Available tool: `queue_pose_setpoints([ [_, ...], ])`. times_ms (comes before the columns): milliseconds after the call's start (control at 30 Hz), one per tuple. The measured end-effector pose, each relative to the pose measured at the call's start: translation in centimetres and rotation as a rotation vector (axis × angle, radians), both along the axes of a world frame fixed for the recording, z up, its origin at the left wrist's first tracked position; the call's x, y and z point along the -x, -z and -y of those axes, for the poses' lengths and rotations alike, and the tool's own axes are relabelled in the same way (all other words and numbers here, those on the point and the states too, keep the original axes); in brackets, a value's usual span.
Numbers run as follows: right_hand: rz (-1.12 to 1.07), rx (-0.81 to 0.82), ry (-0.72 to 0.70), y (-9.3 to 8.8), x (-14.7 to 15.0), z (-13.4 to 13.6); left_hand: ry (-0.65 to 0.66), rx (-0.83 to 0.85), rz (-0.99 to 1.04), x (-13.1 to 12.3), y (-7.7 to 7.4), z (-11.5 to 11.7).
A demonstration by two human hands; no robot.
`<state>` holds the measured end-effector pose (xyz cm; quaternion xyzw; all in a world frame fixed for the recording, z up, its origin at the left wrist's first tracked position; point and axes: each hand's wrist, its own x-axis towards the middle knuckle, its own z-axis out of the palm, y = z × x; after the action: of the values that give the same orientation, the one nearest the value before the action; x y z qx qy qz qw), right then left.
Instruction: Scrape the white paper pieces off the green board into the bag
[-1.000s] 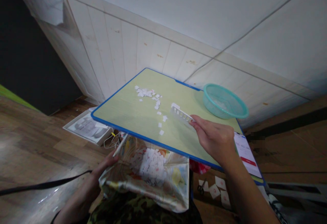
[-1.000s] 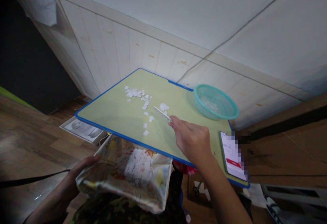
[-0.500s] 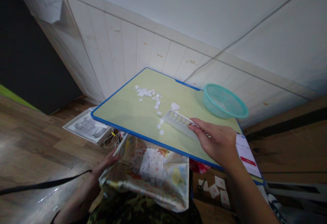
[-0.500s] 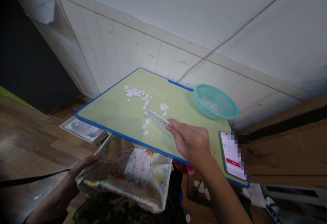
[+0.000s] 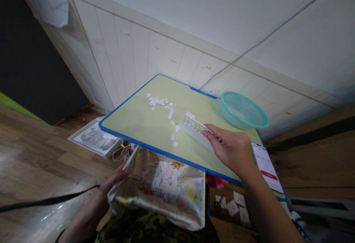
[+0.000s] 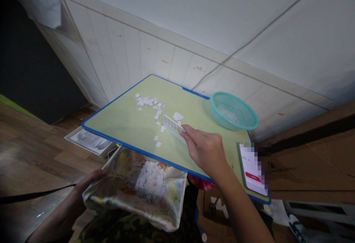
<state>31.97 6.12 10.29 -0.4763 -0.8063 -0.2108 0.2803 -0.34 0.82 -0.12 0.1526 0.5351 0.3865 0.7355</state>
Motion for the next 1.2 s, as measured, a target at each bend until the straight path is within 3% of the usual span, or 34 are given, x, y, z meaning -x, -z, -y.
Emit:
queue_pose_setpoints([
  [167,-0.025,-0.064,0.06,0.2,0.6,-0.5,0.011,-0.002,0.001,0.0,0.0,-0.2],
  [300,-0.065,-0.034,0.005,0.9,1.1,-1.2,0.031,-0.009,-0.015,-0.1,0.0,-0.3],
  [567,-0.195,-0.017,-0.062,1.4,0.8,-0.6,-0.012,-0.017,-0.04,0.3,2.1,-0.6],
  [767,-0.233,0.073,-0.184,1.9,0.3,-0.6,-0.053,0.01,-0.053,0.1,2.4,-0.6],
  [1000,-0.214,0.084,-0.238,1.5,0.2,0.6,-0.036,-0.006,-0.035,0.0,1.9,-0.6],
  [1200,-0.2,0.022,-0.198,1.2,0.2,0.5,-0.039,-0.008,0.035,-0.5,-0.5,-0.2],
])
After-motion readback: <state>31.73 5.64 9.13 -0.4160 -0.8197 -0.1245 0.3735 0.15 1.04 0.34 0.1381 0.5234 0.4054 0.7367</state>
